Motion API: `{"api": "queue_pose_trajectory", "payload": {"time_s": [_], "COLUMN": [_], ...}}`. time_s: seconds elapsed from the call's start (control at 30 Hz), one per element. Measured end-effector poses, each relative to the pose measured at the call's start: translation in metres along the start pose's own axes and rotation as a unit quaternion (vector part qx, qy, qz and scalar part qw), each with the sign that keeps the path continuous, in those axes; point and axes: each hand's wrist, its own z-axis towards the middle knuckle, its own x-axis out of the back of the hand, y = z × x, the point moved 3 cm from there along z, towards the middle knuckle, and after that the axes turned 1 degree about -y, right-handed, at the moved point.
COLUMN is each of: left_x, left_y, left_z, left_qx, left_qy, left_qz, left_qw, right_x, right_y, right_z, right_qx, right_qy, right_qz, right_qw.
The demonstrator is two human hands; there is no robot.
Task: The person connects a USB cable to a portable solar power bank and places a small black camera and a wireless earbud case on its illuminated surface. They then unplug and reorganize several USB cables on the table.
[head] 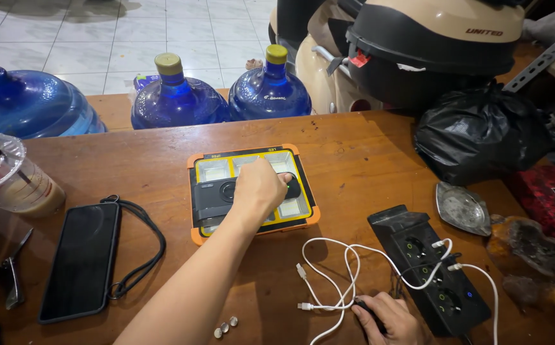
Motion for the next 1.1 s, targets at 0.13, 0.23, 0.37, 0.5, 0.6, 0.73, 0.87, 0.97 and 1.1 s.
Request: {"api": "queue_pose_trajectory", "payload": {"time_s": [0.13,0.23,0.37,0.5,0.6,0.73,0.87,0.97,1.1], "left_x": [0.004,0.004,-0.001,-0.002,0.0,0.006,0.017,0.029,0.043], "left_y": [0.003,0.007,0.009,0.01,0.015,0.028,0.046,0.055,0.082], "left_z": [-0.008,-0.012,-0.013,-0.014,-0.017,-0.033,-0.055,-0.078,-0.109], "left_qx": [0.009,-0.004,-0.018,-0.024,-0.032,-0.064,-0.123,-0.159,-0.214], "left_qy": [0.009,0.018,0.024,0.036,0.04,0.039,0.054,0.08,0.142], "left_qz": [-0.008,0.017,0.062,0.093,0.106,0.125,0.103,0.059,-0.01], "left_qw": [1.0,1.0,0.998,0.995,0.993,0.989,0.986,0.982,0.966], "right_x": [-0.009,-0.014,-0.017,-0.019,-0.02,-0.021,-0.025,-0.031,-0.044], "right_y": [0.014,0.023,0.032,0.037,0.038,0.039,0.047,0.057,0.069], "right_z": [-0.002,-0.005,-0.008,-0.008,-0.007,-0.008,-0.009,-0.013,-0.003], "right_qx": [-0.022,-0.035,-0.038,-0.041,-0.03,-0.015,-0.001,0.036,0.142], "right_qy": [-0.006,-0.007,-0.01,-0.02,-0.025,-0.015,0.001,0.029,0.081], "right_qz": [-0.033,-0.033,-0.035,-0.038,-0.04,-0.042,-0.019,-0.008,-0.044], "right_qw": [0.999,0.999,0.999,0.998,0.998,0.999,1.0,0.999,0.986]}}
